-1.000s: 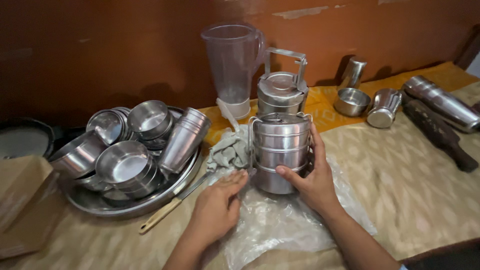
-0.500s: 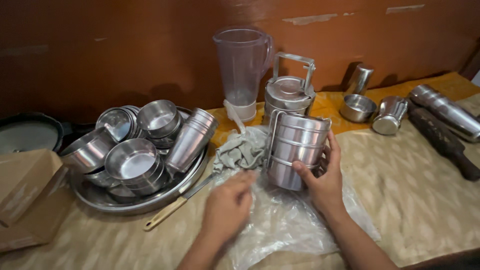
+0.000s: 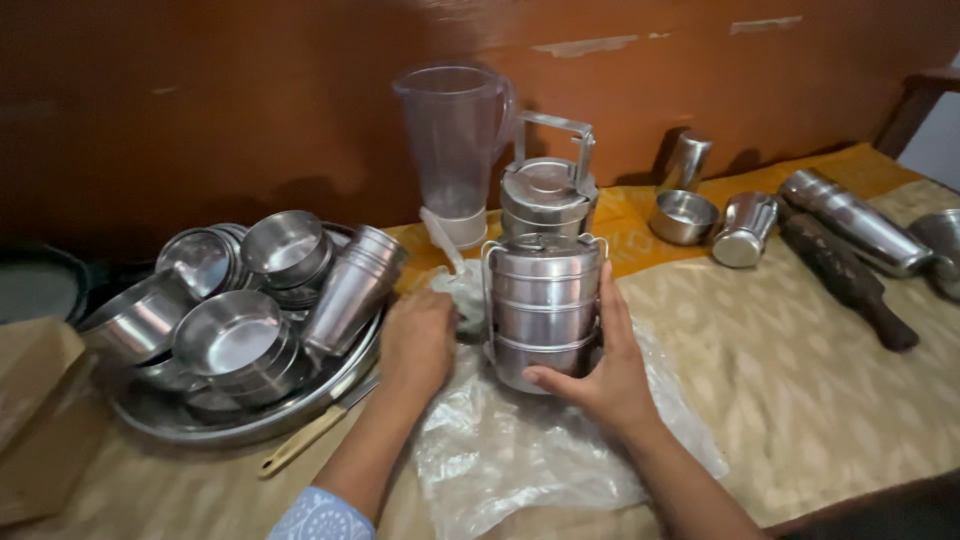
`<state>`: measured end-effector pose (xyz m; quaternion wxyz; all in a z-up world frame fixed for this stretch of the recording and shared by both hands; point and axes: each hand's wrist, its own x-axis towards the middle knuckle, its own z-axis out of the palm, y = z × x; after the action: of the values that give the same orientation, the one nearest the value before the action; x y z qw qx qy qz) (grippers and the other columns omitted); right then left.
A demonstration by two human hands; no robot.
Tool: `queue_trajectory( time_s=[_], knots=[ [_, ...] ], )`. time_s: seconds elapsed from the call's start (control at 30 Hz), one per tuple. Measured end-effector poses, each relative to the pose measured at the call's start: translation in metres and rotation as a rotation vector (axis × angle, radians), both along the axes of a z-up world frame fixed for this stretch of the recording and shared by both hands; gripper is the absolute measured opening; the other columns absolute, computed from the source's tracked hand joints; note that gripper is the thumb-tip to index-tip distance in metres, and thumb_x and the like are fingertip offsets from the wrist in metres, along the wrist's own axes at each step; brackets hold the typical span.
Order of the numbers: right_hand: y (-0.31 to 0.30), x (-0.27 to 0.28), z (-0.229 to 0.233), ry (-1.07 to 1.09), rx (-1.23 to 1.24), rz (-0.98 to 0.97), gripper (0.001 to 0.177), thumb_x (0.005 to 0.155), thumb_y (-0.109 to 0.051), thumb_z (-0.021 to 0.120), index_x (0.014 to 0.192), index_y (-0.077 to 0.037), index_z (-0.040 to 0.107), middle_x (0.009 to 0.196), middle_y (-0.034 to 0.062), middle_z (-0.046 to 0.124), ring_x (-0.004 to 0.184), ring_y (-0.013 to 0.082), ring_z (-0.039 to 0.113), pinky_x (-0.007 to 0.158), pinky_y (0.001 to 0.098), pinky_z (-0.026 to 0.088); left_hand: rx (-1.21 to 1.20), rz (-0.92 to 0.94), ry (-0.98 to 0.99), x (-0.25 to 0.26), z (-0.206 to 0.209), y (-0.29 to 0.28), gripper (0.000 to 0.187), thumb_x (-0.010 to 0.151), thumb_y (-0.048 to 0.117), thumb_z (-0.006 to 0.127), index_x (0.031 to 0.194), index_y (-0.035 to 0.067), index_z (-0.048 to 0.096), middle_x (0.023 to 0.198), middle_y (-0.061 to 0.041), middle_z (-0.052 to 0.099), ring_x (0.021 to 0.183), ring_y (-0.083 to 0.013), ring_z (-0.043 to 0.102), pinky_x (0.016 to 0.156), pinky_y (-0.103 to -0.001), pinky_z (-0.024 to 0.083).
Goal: The person assembles several metal containers by stacking lids and individual sections, then secures the stack with a metal latch and wipes the exterior with a cloth.
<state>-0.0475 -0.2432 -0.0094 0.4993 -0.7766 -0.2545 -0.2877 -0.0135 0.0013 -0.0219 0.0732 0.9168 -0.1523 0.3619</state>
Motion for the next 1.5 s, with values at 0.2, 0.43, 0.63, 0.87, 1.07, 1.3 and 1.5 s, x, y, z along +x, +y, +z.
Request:
queue_trajectory(
  time_s=[0.2, 0.43, 0.63, 0.87, 1.07, 1.3, 1.5],
  knots=[
    [0.000, 0.003, 0.000, 0.094, 0.020, -0.078, 0.139, 0.058, -0.038, 0.095, 0.163, -0.004, 0.011, 0.157, 0.0227, 0.042, 0.141, 0.0340, 0.050, 0.113, 0.0421, 0.041, -0.707, 0.139, -0.195, -0.028, 0.054, -0.006, 0.012, 0.101, 0.011, 0.061, 0.110, 0.003, 0.064, 0.099, -0.020, 0.073, 0.092, -0.0404, 0.070, 0.077, -0.047, 0.052],
    [-0.010, -0.009, -0.004, 0.149, 0.088, 0.128, 0.118, 0.075, -0.034, 0.085, 0.164, -0.009, 0.013, 0.163, 0.0211, 0.038, 0.138, 0.0332, 0.056, 0.102, 0.0418, 0.056, -0.894, -0.250, -0.128, -0.016, 0.049, -0.054, 0.023, 0.096, 0.017, 0.063, 0.113, 0.001, 0.060, 0.098, -0.018, 0.074, 0.091, -0.0311, 0.074, 0.080, -0.041, 0.056],
    [-0.002, -0.010, 0.001, 0.161, 0.139, 0.178, 0.095, 0.087, -0.020, 0.068, 0.164, -0.009, 0.013, 0.167, 0.0173, 0.037, 0.132, 0.0262, 0.066, 0.087, 0.0341, 0.065, -1.052, -0.161, 0.005, 0.015, 0.017, -0.013, 0.023, 0.101, 0.013, 0.056, 0.117, -0.001, 0.062, 0.096, -0.016, 0.076, 0.087, -0.0237, 0.073, 0.078, -0.036, 0.055],
    [-0.016, 0.038, 0.046, 0.558, -0.362, 0.302, 0.117, 0.067, -0.034, 0.091, 0.161, -0.015, 0.024, 0.154, 0.0114, 0.048, 0.132, 0.0230, 0.058, 0.101, 0.0385, 0.050, -1.119, -0.289, 0.019, 0.019, 0.008, -0.008, 0.023, 0.099, 0.013, 0.060, 0.116, -0.002, 0.065, 0.102, -0.010, 0.076, 0.092, -0.0152, 0.071, 0.081, -0.029, 0.056],
    [0.009, 0.081, 0.013, 0.558, -0.002, 0.641, 0.114, 0.067, -0.042, 0.089, 0.157, -0.006, 0.029, 0.155, 0.0147, 0.047, 0.143, 0.0269, 0.045, 0.118, 0.0439, 0.034, -1.136, -0.069, 0.033, 0.014, 0.016, -0.008, 0.023, 0.099, 0.016, 0.063, 0.114, -0.001, 0.068, 0.091, -0.012, 0.074, 0.081, -0.0181, 0.067, 0.074, -0.032, 0.054],
    [0.005, 0.097, -0.032, 0.752, 0.599, 0.853, 0.097, 0.083, -0.068, 0.070, 0.147, 0.003, 0.049, 0.133, 0.0202, 0.065, 0.119, 0.0312, 0.064, 0.104, 0.0470, 0.051, -1.141, -0.355, -0.023, -0.011, 0.041, -0.024, 0.028, 0.094, 0.013, 0.067, 0.119, 0.001, 0.066, 0.103, -0.010, 0.075, 0.092, -0.0148, 0.070, 0.082, -0.030, 0.056],
    [0.000, 0.105, -0.057, 0.843, 0.698, 0.734, 0.094, 0.078, -0.072, 0.064, 0.145, -0.008, 0.049, 0.133, 0.0129, 0.067, 0.117, 0.0246, 0.066, 0.103, 0.0440, 0.052, -0.984, -0.337, 0.036, -0.018, 0.054, -0.034, 0.025, 0.088, 0.010, 0.073, 0.113, 0.004, 0.071, 0.104, -0.008, 0.075, 0.096, -0.0205, 0.071, 0.085, -0.033, 0.054]
  ],
)
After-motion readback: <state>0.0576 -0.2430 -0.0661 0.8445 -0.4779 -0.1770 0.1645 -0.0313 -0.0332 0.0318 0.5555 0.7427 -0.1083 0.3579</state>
